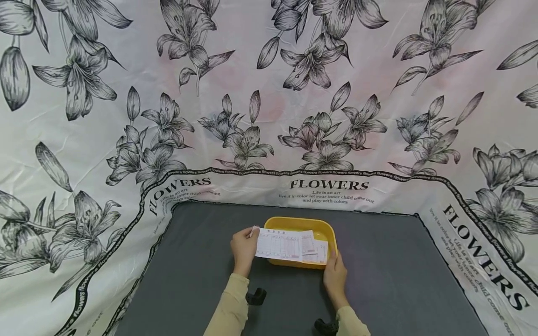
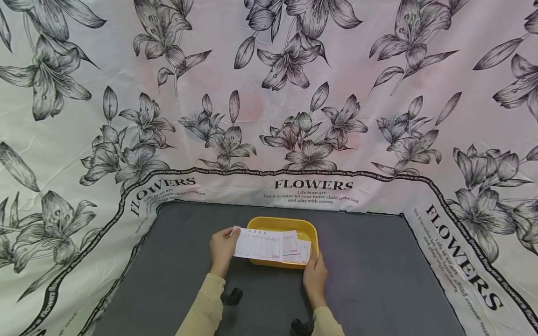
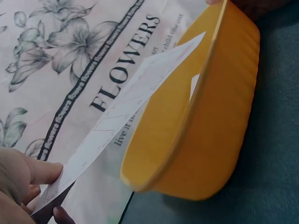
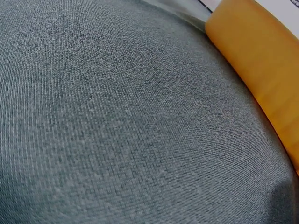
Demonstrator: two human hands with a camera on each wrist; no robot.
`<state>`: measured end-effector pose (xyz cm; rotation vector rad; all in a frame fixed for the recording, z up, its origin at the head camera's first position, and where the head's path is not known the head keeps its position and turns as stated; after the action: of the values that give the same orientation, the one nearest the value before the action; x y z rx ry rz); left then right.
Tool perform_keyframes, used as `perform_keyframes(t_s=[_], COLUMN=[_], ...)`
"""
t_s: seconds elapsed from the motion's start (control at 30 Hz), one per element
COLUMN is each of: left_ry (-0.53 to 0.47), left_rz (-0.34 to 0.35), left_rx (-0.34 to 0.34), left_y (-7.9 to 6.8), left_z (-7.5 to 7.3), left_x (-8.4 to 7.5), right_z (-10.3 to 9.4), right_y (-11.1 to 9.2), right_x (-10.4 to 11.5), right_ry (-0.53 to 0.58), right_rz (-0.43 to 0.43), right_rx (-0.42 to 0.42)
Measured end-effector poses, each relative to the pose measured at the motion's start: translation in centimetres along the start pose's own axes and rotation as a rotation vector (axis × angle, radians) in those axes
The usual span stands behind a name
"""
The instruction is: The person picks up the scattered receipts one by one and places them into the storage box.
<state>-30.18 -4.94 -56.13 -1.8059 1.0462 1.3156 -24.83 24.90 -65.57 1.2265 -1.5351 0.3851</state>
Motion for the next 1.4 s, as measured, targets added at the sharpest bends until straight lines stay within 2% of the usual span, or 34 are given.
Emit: perform_keyframes(t_s=[0.17,0.5,0.87,1.03,1.1,1.3,1.4], left_ry=[0.012,0.006,0.029,0.102,0.142,0.309,0.396], left_rz=[-0.001,-0.059,-0.070,0.000,0.048,0.172,0.216], left_rx=[0.001,0.025,0.038,0.017,0.010,0.040,0.032], left_y=[0.7,1.7,1.4,1.0,0.9,0.5,0.5], left_z=[1.3,3.5,5.6,6.7,7.0,7.1,7.2], left_x=[0.0,0.3,1.1,1.6,1.5,0.8,0.8], right_z=[0.2,0.2,0.2,0.3,0.3,0.4,0.3], right_y=[-0.2,-0.3,-0.3,-0.3,-0.3,-0.2,-0.1], right_x=[-0.2,-0.2,-0.2,-0.3,-0.2,0.0,0.0], right_ry=[0.007,-0.005,-0.008,-0.011,-0.009,-0.002,-0.009], right_rz=[0.006,0.000,-0.016,-0.004,0.002,0.010,0.009], right_rx=[0.018,-0.010,-0.026,-0.013,-0.004,0.003,-0.006])
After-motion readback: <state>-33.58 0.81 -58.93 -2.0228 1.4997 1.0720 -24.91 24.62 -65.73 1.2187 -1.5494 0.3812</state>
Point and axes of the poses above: each hand's wrist, its own y-axis towards the middle knuckle, its own z-axis out of the palm, x = y × z, the point moved 5 cm from there along y, towards the middle knuckle, and after that the axes turned 12 degrees about -z, right-handed, at the moved point
